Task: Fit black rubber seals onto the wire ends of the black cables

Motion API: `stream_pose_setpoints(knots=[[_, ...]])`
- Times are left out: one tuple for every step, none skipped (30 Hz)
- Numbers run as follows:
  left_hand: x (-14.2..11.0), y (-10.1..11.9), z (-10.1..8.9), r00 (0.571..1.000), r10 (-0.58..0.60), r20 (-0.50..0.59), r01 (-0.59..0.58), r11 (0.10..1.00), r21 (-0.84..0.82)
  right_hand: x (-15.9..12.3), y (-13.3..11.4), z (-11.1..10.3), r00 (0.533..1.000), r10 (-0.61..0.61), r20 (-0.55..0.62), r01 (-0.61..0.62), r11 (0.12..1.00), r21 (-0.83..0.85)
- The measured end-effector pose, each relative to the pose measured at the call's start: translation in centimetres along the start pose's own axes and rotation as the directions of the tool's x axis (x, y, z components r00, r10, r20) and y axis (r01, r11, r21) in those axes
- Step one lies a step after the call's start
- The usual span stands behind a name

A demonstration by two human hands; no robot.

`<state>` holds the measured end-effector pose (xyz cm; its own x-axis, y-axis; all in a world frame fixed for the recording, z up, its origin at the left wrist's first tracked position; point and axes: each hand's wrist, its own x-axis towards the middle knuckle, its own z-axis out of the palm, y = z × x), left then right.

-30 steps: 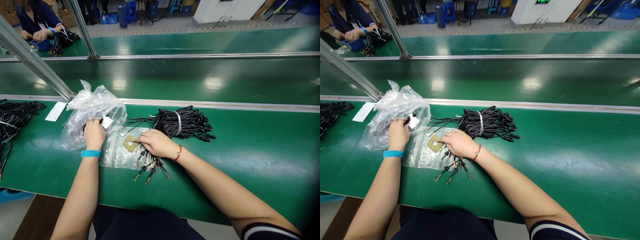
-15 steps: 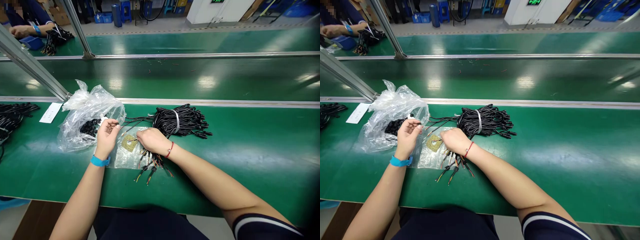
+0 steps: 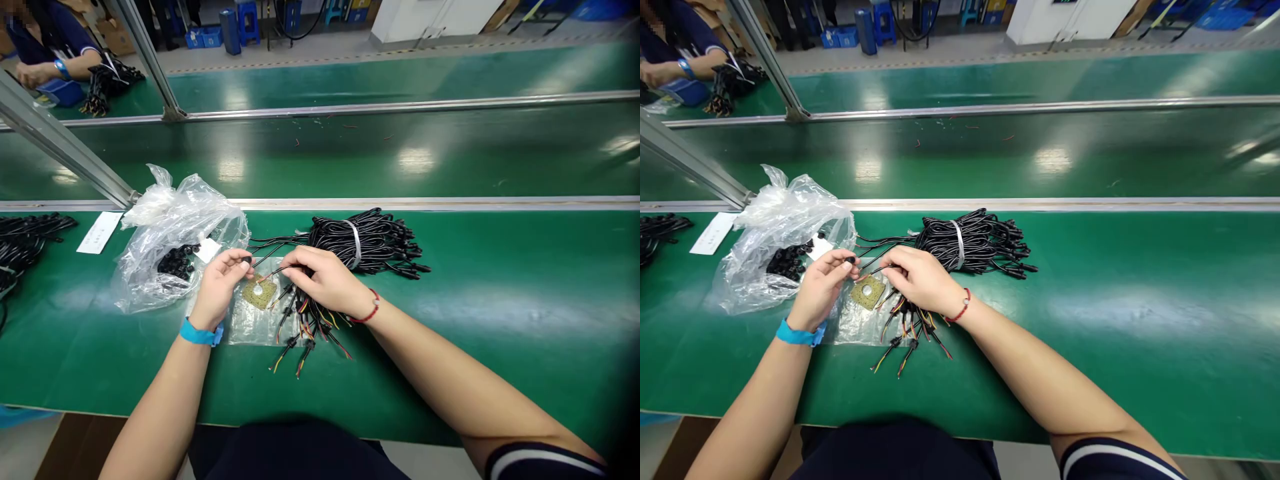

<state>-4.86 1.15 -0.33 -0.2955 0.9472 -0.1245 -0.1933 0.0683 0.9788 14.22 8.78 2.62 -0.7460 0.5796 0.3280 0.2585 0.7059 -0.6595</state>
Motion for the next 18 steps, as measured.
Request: stream_pose_setpoints(knots=[[-0.2, 0.1, 0.2, 1.000, -0.019, 0.020, 0.019, 1.000, -0.024, -0.3, 0.1, 0.0, 0.998, -0.025, -0.066, 0.027, 0.999, 0.031], [-0.3, 0.2, 0.5, 0.999, -0.035, 0.039, 0.037, 0.998, -0.044, -0.5, 0.2, 0.2, 0.992, -0.046, -0.121, 0.051, 0.998, 0.040], [-0.5, 0.3, 0.6, 0.997, -0.050, 0.055, 0.054, 0.997, -0.062, -0.6, 0.2, 0.4, 0.984, -0.060, -0.169, 0.067, 0.997, 0.041], [-0.6, 0.4, 0.8, 0.996, -0.062, 0.067, 0.068, 0.994, -0.081, -0.7, 0.2, 0.7, 0.976, -0.068, -0.209, 0.078, 0.996, 0.041], [-0.7, 0.5, 0.9, 0.995, -0.072, 0.075, 0.079, 0.992, -0.097, -0.8, 0.3, 1.0, 0.968, -0.074, -0.239, 0.087, 0.995, 0.043], [-0.7, 0.6, 0.9, 0.994, -0.080, 0.080, 0.089, 0.990, -0.109, -0.9, 0.3, 1.2, 0.963, -0.076, -0.260, 0.091, 0.995, 0.045], [-0.8, 0.7, 1.0, 0.993, -0.086, 0.081, 0.095, 0.989, -0.113, -0.9, 0.3, 1.3, 0.960, -0.073, -0.271, 0.088, 0.995, 0.043], [-0.8, 0.7, 0.9, 0.993, -0.090, 0.080, 0.099, 0.989, -0.113, -0.9, 0.3, 1.4, 0.958, -0.065, -0.279, 0.079, 0.996, 0.040], [-0.8, 0.8, 0.9, 0.993, -0.092, 0.078, 0.100, 0.989, -0.108, -0.9, 0.3, 1.5, 0.959, -0.056, -0.278, 0.069, 0.997, 0.035], [-0.8, 0.8, 0.8, 0.993, -0.091, 0.077, 0.099, 0.990, -0.101, -0.9, 0.3, 1.5, 0.960, -0.048, -0.275, 0.059, 0.998, 0.030], [-0.8, 0.8, 0.8, 0.993, -0.089, 0.078, 0.096, 0.991, -0.091, -0.9, 0.3, 1.5, 0.961, -0.040, -0.273, 0.050, 0.998, 0.028], [-0.8, 0.8, 0.7, 0.993, -0.085, 0.078, 0.092, 0.992, -0.081, -0.9, 0.3, 1.5, 0.961, -0.036, -0.274, 0.045, 0.999, 0.027], [-0.8, 0.8, 0.7, 0.994, -0.081, 0.079, 0.087, 0.994, -0.070, -1.0, 0.3, 1.5, 0.960, -0.037, -0.276, 0.046, 0.999, 0.027], [-0.8, 0.8, 0.6, 0.994, -0.078, 0.082, 0.082, 0.995, -0.057, -1.0, 0.4, 1.5, 0.959, -0.043, -0.280, 0.051, 0.998, 0.024], [-0.8, 0.7, 0.6, 0.994, -0.074, 0.083, 0.078, 0.996, -0.042, -1.0, 0.4, 1.5, 0.958, -0.051, -0.283, 0.059, 0.998, 0.020], [-0.9, 0.7, 0.6, 0.994, -0.070, 0.085, 0.073, 0.997, -0.027, -1.0, 0.4, 1.6, 0.956, -0.060, -0.287, 0.067, 0.998, 0.017], [-0.9, 0.7, 0.6, 0.994, -0.067, 0.086, 0.068, 0.998, -0.015, -1.0, 0.5, 1.6, 0.955, -0.069, -0.289, 0.076, 0.997, 0.014], [-0.9, 0.7, 0.6, 0.994, -0.062, 0.087, 0.063, 0.998, -0.005, -1.0, 0.5, 1.6, 0.954, -0.075, -0.289, 0.082, 0.997, 0.013]])
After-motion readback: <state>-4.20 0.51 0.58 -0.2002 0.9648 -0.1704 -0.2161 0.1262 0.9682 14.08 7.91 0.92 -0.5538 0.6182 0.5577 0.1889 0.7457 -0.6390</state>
